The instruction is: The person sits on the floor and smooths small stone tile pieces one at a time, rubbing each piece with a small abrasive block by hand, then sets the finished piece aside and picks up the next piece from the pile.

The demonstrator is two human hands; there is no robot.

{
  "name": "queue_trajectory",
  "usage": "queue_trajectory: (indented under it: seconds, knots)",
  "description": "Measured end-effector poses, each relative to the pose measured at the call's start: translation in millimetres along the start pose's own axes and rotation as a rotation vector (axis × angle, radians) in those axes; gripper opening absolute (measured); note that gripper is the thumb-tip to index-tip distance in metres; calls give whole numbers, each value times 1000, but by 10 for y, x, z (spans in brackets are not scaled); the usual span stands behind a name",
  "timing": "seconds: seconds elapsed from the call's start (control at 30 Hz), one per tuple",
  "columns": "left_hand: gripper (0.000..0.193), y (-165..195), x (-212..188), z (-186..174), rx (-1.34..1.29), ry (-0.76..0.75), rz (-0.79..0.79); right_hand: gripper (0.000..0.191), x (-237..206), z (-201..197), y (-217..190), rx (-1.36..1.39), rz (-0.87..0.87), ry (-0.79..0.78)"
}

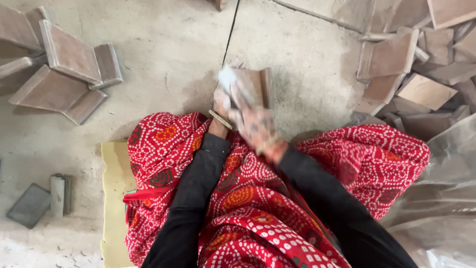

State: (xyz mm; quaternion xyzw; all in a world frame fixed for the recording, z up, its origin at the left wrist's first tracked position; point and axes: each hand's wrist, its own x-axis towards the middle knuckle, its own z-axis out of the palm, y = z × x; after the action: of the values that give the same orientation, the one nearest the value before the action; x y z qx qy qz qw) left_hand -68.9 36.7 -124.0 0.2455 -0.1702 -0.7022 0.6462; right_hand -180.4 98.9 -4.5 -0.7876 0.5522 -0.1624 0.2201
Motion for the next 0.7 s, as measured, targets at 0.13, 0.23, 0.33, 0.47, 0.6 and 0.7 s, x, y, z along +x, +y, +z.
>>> queue_trajectory:
  seconds: [0.13, 0.23, 0.33, 0.47, 0.6, 0.7]
  knots:
    - [57, -85, -38, -40, -25, 107, -79, 62, 479, -55, 88, -38, 60, -29]
    - [62, -165, 33, -174, -108, 100, -72, 63, 133, -80, 2, 41, -141, 174]
    - [71, -280, 6, -294, -43, 96, -31, 63, -323, -75, 26, 48, -179, 184]
    - [66, -290, -19, -189, 138, 87, -95, 62, 173, 16, 418, -86, 13, -21]
    - [62, -44, -29, 116, 416, 198, -207, 49, 529, 113, 657, -241, 66, -162]
    - [62, 98, -102, 276, 244, 227, -192, 58, 46, 163, 556, -37, -127, 214]
